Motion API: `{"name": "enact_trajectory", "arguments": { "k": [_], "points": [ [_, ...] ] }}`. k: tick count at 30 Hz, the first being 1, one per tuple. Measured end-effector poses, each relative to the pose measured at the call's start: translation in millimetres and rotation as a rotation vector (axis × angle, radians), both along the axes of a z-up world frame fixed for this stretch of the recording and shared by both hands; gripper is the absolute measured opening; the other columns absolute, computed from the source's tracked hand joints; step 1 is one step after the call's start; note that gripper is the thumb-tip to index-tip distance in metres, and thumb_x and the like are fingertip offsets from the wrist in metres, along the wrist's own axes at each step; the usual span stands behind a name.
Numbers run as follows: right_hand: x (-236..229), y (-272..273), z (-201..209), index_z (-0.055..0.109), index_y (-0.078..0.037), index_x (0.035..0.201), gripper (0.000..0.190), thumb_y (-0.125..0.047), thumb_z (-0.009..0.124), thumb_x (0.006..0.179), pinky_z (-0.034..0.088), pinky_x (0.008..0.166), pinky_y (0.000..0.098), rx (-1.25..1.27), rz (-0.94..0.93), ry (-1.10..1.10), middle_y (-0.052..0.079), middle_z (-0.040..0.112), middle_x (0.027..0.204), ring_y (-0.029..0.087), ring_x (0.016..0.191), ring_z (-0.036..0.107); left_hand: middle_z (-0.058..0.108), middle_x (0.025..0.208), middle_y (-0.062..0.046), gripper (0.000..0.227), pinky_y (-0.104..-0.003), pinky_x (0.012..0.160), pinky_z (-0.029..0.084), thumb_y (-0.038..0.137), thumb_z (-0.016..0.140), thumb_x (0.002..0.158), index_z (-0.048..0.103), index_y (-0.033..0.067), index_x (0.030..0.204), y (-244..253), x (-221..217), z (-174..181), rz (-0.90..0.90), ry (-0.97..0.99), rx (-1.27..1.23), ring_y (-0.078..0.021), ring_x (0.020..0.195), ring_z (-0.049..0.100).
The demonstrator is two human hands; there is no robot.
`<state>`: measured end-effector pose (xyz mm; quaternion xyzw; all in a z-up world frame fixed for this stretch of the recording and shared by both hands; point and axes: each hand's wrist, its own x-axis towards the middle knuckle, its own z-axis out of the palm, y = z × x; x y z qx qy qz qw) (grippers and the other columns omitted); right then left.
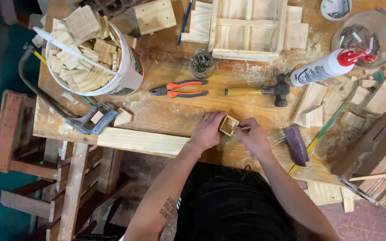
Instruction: The person assembles a small wooden structure by hand on a workbench. They apply wood glue to small wooden pieces, position them into a frame, and press them together by hand.
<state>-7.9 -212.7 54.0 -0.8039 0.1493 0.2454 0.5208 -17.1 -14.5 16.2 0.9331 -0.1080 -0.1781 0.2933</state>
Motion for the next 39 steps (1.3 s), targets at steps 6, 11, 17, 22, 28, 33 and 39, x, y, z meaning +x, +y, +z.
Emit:
{"name": "enact_trajectory", "arguments": {
  "k": [6,11,17,22,28,33,39],
  "points": [
    [-11,-17,-36,0.076,-0.013,0.092,0.007,-0.008,0.075,0.086,0.063,0.074,0.0335,-0.234,0.395,-0.825,0.006,0.068,0.100,0.029,0.093,0.075,0.047,0.148,-0.020,0.086,-0.053,0.114,0.037,0.017,0.066,0.086,0.025,0.0133,0.161,-16,-26,36,0.201,0.080,-0.114,-0.0402,0.140,0.046],
    [-11,-26,-11,0.076,-0.016,0.100,0.014,-0.016,0.069,0.087,0.063,0.073,0.0313,-0.449,0.663,-1.005,0.002,0.068,0.106,0.021,0.094,0.073,0.050,0.144,-0.017,0.094,-0.052,0.113,0.037,0.032,0.083,0.078,0.034,0.0136,0.157,-25,-37,14,0.258,-0.057,-0.093,-0.0372,0.128,0.056],
    [15,-40,-21,0.067,-0.020,0.093,0.008,-0.024,0.062,0.097,0.058,0.066,0.0335,-0.587,0.929,-1.165,0.000,0.061,0.095,0.021,0.085,0.070,0.057,0.135,-0.006,0.082,-0.050,0.110,0.040,0.039,0.082,0.079,0.045,0.0213,0.150,-19,-33,1,0.224,-0.079,-0.088,-0.0303,0.123,0.059],
    [30,-38,7,0.066,-0.021,0.088,0.012,-0.029,0.064,0.096,0.056,0.066,0.0351,-0.552,0.967,-1.185,0.000,0.059,0.091,0.023,0.087,0.067,0.060,0.126,-0.006,0.074,-0.049,0.109,0.040,0.036,0.078,0.081,0.046,0.0186,0.145,-17,-32,0,0.190,-0.111,-0.067,-0.0281,0.120,0.060],
    [36,-28,8,0.065,-0.020,0.083,0.014,-0.028,0.066,0.094,0.056,0.066,0.0344,-0.600,1.031,-1.095,-0.003,0.057,0.087,0.020,0.088,0.066,0.060,0.126,-0.003,0.070,-0.048,0.104,0.040,0.036,0.074,0.080,0.047,0.0199,0.142,-18,-32,-8,0.169,-0.116,-0.039,-0.0247,0.118,0.060],
    [42,-23,6,0.062,-0.025,0.089,0.010,-0.031,0.059,0.098,0.058,0.070,0.0372,-0.590,1.142,-0.924,-0.006,0.056,0.097,0.022,0.092,0.067,0.060,0.130,-0.004,0.074,-0.047,0.106,0.039,0.027,0.071,0.079,0.044,0.0180,0.147,-18,-31,-7,0.160,-0.112,-0.036,-0.0249,0.123,0.058],
    [52,-17,-23,0.061,-0.025,0.087,0.013,-0.032,0.058,0.097,0.057,0.071,0.0371,-0.645,1.184,-0.892,-0.005,0.059,0.095,0.021,0.096,0.066,0.061,0.129,-0.004,0.076,-0.047,0.104,0.040,0.025,0.071,0.076,0.046,0.0172,0.147,-17,-30,1,0.160,-0.109,-0.039,-0.0244,0.123,0.058]
  ]
}}
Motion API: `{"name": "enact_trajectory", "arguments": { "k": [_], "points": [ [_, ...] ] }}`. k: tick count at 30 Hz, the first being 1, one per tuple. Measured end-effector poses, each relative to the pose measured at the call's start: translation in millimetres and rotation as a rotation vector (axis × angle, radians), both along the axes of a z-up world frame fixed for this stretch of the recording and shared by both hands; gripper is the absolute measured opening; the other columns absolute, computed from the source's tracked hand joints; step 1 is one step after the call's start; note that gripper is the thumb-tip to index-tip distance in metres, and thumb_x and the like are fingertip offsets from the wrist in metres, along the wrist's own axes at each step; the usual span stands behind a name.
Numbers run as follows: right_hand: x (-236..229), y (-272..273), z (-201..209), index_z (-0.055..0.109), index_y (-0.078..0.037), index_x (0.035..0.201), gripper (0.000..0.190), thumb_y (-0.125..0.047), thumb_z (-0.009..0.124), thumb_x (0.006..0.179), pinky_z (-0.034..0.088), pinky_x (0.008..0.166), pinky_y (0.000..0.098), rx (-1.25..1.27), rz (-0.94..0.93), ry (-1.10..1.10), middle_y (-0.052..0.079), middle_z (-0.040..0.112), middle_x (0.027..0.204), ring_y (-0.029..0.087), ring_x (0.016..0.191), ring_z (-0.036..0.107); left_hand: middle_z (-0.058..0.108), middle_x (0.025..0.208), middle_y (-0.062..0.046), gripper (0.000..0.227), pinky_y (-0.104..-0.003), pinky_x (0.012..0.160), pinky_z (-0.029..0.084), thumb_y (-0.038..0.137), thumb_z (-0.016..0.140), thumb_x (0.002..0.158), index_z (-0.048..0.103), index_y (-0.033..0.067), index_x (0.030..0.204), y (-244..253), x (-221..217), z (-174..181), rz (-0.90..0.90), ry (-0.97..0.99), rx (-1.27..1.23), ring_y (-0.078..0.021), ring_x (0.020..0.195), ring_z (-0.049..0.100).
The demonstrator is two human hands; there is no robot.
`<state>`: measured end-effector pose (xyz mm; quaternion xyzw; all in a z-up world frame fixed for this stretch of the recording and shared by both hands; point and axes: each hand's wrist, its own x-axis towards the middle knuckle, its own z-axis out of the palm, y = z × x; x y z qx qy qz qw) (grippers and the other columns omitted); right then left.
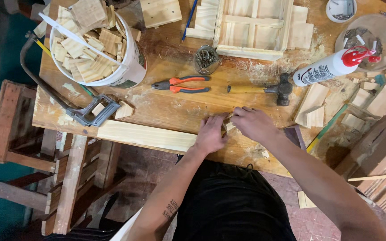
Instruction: The person assembles a small wooden structure by hand on a workbench. They apply wood glue to small wooden pieces, position them into a frame, and press them together by hand.
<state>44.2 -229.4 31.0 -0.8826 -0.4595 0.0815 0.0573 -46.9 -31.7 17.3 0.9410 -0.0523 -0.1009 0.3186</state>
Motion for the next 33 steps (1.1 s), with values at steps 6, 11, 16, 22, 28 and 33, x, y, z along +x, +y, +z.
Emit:
{"name": "enact_trajectory", "arguments": {
  "k": [6,11,16,22,28,33],
  "points": [
    [-2,4,-3,0.062,-0.027,0.088,0.008,-0.031,0.063,0.095,0.056,0.070,0.0325,0.118,-0.011,-0.114,-0.007,0.058,0.094,0.017,0.094,0.066,0.059,0.136,-0.005,0.079,-0.046,0.108,0.037,0.028,0.071,0.078,0.043,0.0151,0.151,0,0,-2,0.001,0.059,0.001,-0.0246,0.125,0.056],
    [-11,3,16,0.064,-0.029,0.096,0.003,-0.028,0.066,0.093,0.056,0.070,0.0317,0.192,-0.042,-0.223,-0.008,0.059,0.099,0.015,0.091,0.068,0.060,0.134,-0.005,0.078,-0.048,0.109,0.036,0.029,0.072,0.079,0.043,0.0164,0.150,1,2,7,0.009,0.079,-0.030,-0.0255,0.126,0.056],
    [-17,-2,1,0.066,-0.029,0.094,0.006,-0.024,0.064,0.096,0.053,0.071,0.0295,0.300,-0.064,-0.265,-0.007,0.058,0.104,0.016,0.091,0.066,0.060,0.133,-0.003,0.077,-0.047,0.112,0.034,0.029,0.073,0.080,0.042,0.0182,0.151,1,1,-1,-0.001,0.087,-0.038,-0.0243,0.128,0.055],
    [-12,4,4,0.068,-0.023,0.092,0.003,-0.026,0.070,0.093,0.055,0.069,0.0356,0.342,-0.106,-0.167,-0.003,0.057,0.101,0.022,0.091,0.066,0.061,0.133,-0.002,0.070,-0.047,0.111,0.036,0.028,0.074,0.080,0.049,0.0186,0.145,-1,0,-18,0.006,0.022,-0.040,-0.0231,0.127,0.056],
    [-8,8,1,0.066,-0.021,0.085,0.009,-0.027,0.070,0.091,0.053,0.071,0.0368,0.301,-0.097,-0.117,-0.003,0.056,0.097,0.023,0.092,0.065,0.061,0.134,-0.001,0.071,-0.047,0.111,0.037,0.028,0.075,0.079,0.049,0.0189,0.144,0,0,-22,0.006,0.009,-0.038,-0.0220,0.128,0.056],
    [-9,8,-3,0.068,-0.022,0.088,0.007,-0.028,0.072,0.091,0.053,0.072,0.0349,0.287,-0.130,-0.129,-0.003,0.059,0.092,0.020,0.092,0.065,0.062,0.131,-0.003,0.067,-0.045,0.111,0.037,0.028,0.074,0.081,0.051,0.0171,0.144,0,1,-16,0.003,0.040,-0.019,-0.0226,0.127,0.056]
  ]
}}
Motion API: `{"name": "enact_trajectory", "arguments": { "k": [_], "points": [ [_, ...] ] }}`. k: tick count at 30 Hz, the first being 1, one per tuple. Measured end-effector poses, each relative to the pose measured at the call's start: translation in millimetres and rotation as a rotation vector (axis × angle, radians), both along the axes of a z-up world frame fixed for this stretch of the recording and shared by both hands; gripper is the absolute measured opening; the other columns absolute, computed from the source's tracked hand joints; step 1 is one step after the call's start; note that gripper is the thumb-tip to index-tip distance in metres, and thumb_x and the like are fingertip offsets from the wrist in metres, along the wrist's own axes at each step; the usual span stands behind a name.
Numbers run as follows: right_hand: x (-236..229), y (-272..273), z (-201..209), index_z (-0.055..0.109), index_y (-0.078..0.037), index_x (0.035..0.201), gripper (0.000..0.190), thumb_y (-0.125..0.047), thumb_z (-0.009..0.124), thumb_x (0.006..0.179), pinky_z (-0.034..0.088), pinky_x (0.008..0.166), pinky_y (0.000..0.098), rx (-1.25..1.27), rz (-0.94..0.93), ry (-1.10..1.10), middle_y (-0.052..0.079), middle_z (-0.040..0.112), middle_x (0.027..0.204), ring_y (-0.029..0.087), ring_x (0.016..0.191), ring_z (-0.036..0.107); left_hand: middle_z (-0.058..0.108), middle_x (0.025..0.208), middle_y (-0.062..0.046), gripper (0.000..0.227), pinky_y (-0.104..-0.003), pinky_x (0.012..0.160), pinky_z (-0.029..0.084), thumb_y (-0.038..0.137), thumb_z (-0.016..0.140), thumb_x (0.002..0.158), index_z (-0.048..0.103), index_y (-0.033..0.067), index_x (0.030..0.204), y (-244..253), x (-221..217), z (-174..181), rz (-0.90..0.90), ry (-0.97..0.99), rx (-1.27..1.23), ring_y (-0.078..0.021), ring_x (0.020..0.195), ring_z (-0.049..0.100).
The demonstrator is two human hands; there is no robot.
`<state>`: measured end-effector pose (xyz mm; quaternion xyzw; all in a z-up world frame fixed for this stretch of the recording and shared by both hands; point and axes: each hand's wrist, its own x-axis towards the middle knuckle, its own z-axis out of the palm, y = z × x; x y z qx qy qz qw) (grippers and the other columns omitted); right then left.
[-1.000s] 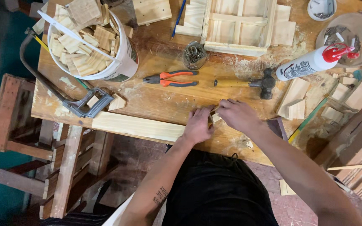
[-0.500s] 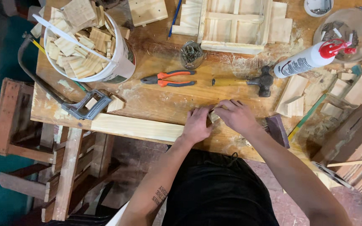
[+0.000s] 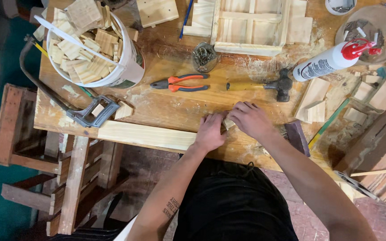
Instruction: The person assembles a small wooden structure by hand on a workbench. They apply wood glue to small wooden pieces, position them into a frame, and press them together by hand.
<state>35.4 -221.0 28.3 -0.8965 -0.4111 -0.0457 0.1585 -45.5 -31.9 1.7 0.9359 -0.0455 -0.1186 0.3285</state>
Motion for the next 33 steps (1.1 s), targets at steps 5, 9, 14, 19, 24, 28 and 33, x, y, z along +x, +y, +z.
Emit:
{"name": "enact_trajectory", "arguments": {
  "k": [5,9,14,19,24,28,33],
  "points": [
    [-5,-9,-12,0.072,-0.022,0.102,0.019,-0.030,0.080,0.087,0.056,0.071,0.0359,0.224,-0.261,0.308,-0.001,0.065,0.096,0.022,0.090,0.069,0.062,0.133,-0.006,0.068,-0.046,0.112,0.037,0.032,0.073,0.084,0.050,0.0161,0.146,2,3,14,0.011,0.075,-0.050,-0.0254,0.131,0.056],
    [-9,-30,-6,0.071,-0.017,0.114,0.024,-0.017,0.079,0.092,0.052,0.063,0.0221,0.564,-0.587,0.693,0.001,0.070,0.096,0.013,0.080,0.067,0.062,0.140,-0.016,0.073,-0.047,0.115,0.042,0.025,0.077,0.081,0.051,0.0173,0.149,11,8,26,0.184,0.239,-0.428,-0.0353,0.136,0.054],
    [-31,-20,29,0.060,-0.007,0.135,0.039,-0.021,0.068,0.099,0.061,0.070,0.0340,0.752,-0.620,1.126,0.015,0.067,0.111,0.026,0.096,0.068,0.065,0.138,-0.014,0.074,-0.044,0.113,0.045,0.034,0.083,0.078,0.056,0.0214,0.145,13,16,64,0.323,0.315,-0.525,-0.0327,0.135,0.057],
    [-43,3,39,0.045,0.001,0.147,0.058,-0.017,0.068,0.098,0.064,0.067,0.0418,1.101,-0.643,1.423,0.015,0.063,0.106,0.030,0.088,0.073,0.066,0.137,-0.011,0.073,-0.042,0.109,0.049,0.037,0.085,0.076,0.059,0.0243,0.143,5,21,81,0.363,0.335,-0.541,-0.0304,0.132,0.060],
    [-43,11,45,0.063,-0.002,0.095,0.013,-0.012,0.072,0.097,0.061,0.053,0.0392,1.369,-0.720,1.412,0.004,0.058,0.078,0.019,0.059,0.065,0.068,0.126,-0.018,0.074,-0.046,0.100,0.053,0.038,0.089,0.077,0.060,0.0064,0.137,1,16,100,0.254,0.165,-0.607,-0.0359,0.121,0.065],
    [-42,5,57,0.064,0.000,0.096,0.014,-0.011,0.073,0.094,0.061,0.049,0.0374,1.435,-0.739,1.461,0.006,0.065,0.078,0.020,0.057,0.069,0.068,0.124,-0.019,0.070,-0.044,0.098,0.054,0.033,0.088,0.079,0.060,0.0057,0.136,1,15,105,0.175,0.103,-0.597,-0.0344,0.117,0.066],
    [-44,-12,66,0.063,-0.002,0.087,0.015,-0.011,0.074,0.093,0.065,0.057,0.0384,1.329,-0.715,1.436,0.009,0.070,0.077,0.021,0.062,0.074,0.059,0.139,-0.018,0.072,-0.043,0.102,0.054,0.021,0.086,0.081,0.055,0.0093,0.145,7,12,138,0.030,0.002,-0.606,-0.0368,0.127,0.061]
  ]
}}
